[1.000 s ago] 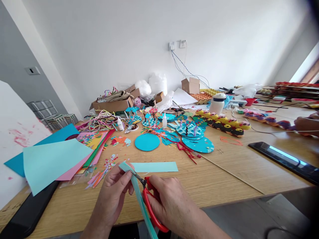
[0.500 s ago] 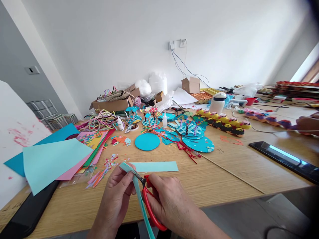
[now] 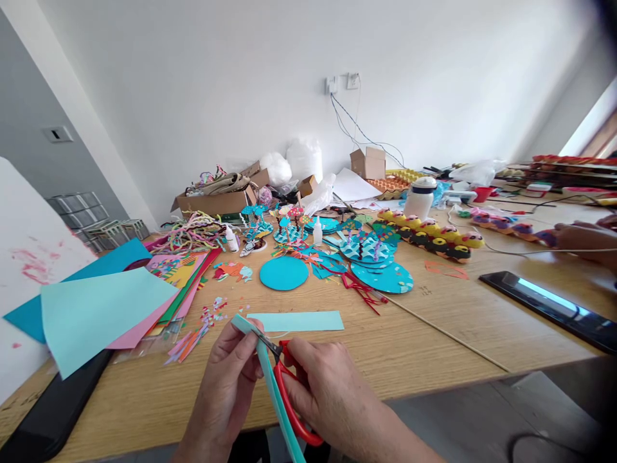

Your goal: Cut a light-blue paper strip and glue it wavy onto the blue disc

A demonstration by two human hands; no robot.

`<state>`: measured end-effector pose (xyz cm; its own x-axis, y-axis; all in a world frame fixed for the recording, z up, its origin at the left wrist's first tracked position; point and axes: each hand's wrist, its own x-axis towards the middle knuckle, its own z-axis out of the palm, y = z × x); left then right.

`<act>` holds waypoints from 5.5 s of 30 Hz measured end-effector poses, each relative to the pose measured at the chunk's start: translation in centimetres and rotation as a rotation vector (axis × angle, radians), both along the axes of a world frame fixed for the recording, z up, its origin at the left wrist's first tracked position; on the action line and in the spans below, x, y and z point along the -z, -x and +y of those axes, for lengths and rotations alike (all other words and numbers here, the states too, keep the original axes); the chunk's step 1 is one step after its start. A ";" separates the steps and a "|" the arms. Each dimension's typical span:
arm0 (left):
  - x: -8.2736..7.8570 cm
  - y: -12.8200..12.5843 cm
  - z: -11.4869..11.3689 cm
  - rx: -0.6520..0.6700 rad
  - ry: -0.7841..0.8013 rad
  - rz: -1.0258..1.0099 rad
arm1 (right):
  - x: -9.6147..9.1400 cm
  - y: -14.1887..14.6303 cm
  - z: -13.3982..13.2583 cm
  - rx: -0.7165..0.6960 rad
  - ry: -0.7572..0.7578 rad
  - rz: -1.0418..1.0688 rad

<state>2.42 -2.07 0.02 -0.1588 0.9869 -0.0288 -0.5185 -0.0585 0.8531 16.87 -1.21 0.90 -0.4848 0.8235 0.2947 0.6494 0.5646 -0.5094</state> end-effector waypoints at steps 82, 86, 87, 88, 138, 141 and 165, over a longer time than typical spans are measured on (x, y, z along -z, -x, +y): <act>0.4 -0.3 -0.1 0.016 0.018 0.135 | 1.4 1.4 1.3 -0.220 0.668 0.724; 0.0 0.6 0.3 -0.018 -0.029 0.206 | 1.1 1.5 1.3 -0.245 0.784 0.735; -0.1 0.8 0.4 -0.027 -0.032 0.222 | 0.9 1.4 1.3 -0.234 0.801 0.718; -0.2 1.0 0.4 -0.030 -0.033 0.235 | 0.8 1.3 1.4 -0.224 0.813 0.704; -0.7 1.4 -0.1 0.134 0.011 0.304 | -1.0 -1.3 0.7 -0.064 0.098 -0.133; -0.7 1.4 -0.2 0.149 0.003 0.301 | -1.4 -1.4 0.6 -0.063 0.080 -0.171; -0.9 1.8 -0.4 0.179 -0.015 0.276 | -2.7 -1.8 0.9 -0.101 0.050 -0.309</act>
<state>0.63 -2.48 0.93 0.0176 0.9998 0.0059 -0.2714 -0.0009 0.9625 18.69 -0.36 3.55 -0.6249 0.7764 0.0814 0.7197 0.6134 -0.3253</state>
